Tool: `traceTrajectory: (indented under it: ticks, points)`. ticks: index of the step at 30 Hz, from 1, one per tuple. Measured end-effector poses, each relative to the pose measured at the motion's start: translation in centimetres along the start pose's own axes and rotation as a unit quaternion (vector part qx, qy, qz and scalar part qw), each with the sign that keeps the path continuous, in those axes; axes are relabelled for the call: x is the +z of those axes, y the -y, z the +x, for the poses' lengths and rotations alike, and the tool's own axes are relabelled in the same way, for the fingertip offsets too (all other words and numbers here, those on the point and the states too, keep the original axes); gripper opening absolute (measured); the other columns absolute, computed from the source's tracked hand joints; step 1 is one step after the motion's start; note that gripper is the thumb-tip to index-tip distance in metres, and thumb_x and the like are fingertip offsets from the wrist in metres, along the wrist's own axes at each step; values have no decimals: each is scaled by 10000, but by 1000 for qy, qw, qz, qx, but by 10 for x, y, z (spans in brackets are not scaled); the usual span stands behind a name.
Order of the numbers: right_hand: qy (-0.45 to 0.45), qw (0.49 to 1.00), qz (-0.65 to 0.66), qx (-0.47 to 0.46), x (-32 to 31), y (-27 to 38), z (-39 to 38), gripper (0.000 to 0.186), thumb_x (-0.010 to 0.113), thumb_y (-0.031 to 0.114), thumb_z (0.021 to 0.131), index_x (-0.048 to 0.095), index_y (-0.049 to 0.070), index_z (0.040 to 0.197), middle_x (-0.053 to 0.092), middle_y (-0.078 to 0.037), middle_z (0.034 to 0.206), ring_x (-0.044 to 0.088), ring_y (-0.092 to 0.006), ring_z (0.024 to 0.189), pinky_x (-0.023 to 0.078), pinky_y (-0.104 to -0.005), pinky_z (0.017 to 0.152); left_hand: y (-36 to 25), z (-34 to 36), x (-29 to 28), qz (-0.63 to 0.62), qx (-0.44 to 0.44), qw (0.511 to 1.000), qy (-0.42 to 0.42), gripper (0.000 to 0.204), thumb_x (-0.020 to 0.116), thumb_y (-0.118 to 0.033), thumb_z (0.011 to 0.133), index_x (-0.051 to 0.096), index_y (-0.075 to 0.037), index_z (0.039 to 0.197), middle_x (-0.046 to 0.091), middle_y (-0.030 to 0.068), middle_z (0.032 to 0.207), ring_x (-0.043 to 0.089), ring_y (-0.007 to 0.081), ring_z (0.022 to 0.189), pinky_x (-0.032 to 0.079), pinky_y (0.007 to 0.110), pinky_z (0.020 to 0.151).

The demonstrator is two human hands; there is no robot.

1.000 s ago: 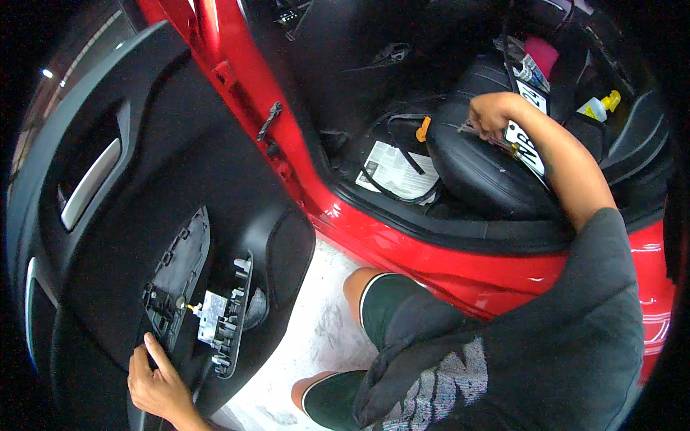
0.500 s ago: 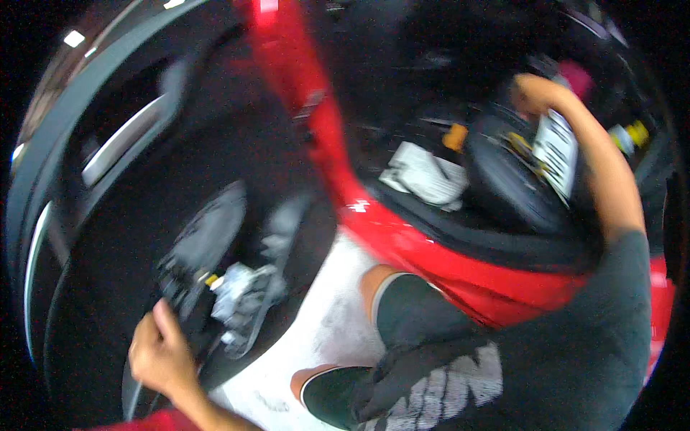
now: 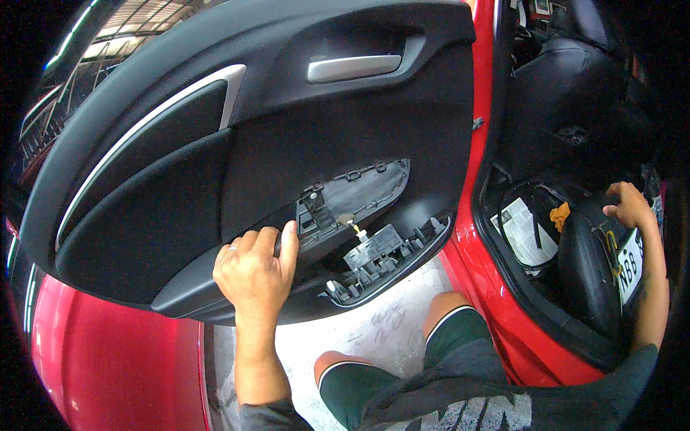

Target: The person removes a door handle assembly from a red car door, disconnects the wiring, and places the components on the floor. They then retrieve a door panel, place it on the car seat, and use a pry tool to remove a trim piece from the door panel.

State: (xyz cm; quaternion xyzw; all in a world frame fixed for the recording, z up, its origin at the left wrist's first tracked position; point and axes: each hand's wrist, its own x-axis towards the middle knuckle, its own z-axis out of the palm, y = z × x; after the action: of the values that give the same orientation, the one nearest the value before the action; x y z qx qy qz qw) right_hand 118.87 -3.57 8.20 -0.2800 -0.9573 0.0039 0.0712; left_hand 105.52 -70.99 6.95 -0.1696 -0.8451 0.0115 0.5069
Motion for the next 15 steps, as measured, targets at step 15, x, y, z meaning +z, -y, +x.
traceTrajectory:
  ticks: [15]
  points:
    - [-8, 999, -53, 5, 1, -2, -2, 546, 937, 233, 759, 743, 33, 1229, 725, -242, 1247, 698, -428, 1162, 560, -471, 1022, 0, 3, -1, 12, 6, 1000, -9, 374, 828, -334, 896, 649, -103, 663, 618, 75, 636, 648, 290, 608, 477, 426, 599]
